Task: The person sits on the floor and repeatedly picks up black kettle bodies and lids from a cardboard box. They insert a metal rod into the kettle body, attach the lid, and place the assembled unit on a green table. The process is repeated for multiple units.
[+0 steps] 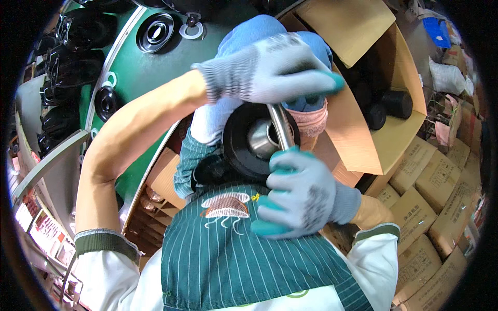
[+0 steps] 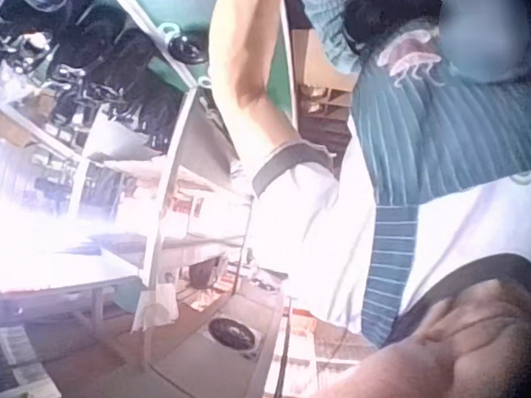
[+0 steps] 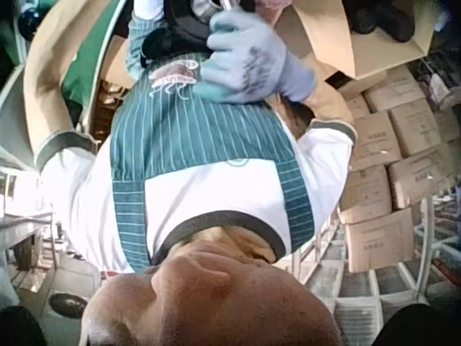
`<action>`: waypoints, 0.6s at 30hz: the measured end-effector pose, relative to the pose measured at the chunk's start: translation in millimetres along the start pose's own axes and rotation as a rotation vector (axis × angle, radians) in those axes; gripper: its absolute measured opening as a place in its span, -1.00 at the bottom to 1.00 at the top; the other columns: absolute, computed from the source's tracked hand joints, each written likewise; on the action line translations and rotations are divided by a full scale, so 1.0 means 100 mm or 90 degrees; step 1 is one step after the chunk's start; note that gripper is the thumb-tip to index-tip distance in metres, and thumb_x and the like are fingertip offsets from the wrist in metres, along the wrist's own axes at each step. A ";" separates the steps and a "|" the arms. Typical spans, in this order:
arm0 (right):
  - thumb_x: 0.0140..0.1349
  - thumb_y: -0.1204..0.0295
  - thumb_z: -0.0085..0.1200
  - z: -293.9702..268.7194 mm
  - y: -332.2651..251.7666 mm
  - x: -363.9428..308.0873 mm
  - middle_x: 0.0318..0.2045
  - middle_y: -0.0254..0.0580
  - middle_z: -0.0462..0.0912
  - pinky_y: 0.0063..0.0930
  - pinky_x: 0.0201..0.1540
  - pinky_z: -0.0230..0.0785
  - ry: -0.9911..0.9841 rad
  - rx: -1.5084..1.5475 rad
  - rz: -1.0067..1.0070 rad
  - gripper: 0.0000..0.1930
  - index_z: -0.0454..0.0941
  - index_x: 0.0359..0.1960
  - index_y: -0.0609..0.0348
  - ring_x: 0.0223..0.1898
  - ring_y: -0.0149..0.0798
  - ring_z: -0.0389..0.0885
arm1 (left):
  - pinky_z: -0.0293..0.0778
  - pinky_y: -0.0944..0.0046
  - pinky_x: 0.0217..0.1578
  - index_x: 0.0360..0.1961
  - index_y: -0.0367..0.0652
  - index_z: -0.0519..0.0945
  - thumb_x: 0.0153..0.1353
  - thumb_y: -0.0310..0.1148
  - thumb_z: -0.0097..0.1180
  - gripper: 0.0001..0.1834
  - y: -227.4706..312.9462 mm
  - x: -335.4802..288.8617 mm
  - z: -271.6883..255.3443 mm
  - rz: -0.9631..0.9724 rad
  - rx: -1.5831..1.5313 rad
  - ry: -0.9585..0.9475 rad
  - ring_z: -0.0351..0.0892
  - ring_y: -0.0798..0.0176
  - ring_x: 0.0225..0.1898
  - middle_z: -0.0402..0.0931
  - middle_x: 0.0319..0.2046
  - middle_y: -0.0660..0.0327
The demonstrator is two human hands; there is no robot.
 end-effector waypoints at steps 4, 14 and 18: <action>0.29 -0.09 0.08 0.32 0.08 0.43 -0.70 -0.40 0.36 -0.29 -0.42 0.26 -0.074 0.038 0.032 -0.52 0.44 -0.62 0.00 -0.60 -0.27 0.37 | 0.60 0.17 -0.26 -0.23 -0.30 0.76 0.42 0.11 0.06 -0.41 -0.28 0.47 0.65 -0.109 -0.260 -0.118 0.72 0.15 -0.35 0.70 -0.37 0.03; 0.22 -0.10 0.14 -0.40 0.01 0.40 -0.28 -0.14 0.64 -0.23 -0.07 0.49 0.228 -0.027 -0.013 -0.45 0.63 -0.09 0.20 -0.17 -0.18 0.65 | 0.54 0.18 -0.02 0.26 -0.19 0.51 0.29 -0.30 0.24 -0.48 -0.19 0.32 0.00 0.178 0.174 0.043 0.58 0.09 -0.04 0.56 0.02 0.01; 0.31 -0.20 0.08 -0.62 0.31 -0.87 0.27 0.14 0.50 0.01 0.42 0.24 0.619 0.130 0.346 -0.14 0.27 0.42 0.23 0.34 0.09 0.46 | 0.64 0.12 -0.20 0.23 -0.20 0.54 0.36 0.23 -0.19 -0.25 -0.56 -0.83 -1.06 -0.187 -0.276 0.417 0.65 0.14 -0.21 0.61 -0.07 0.08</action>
Point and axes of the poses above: each hand's wrist, its own x-axis towards the middle knuckle, its own z-axis out of the palm, y = z × x, the point moved 10 cm from there along x, towards the middle knuckle
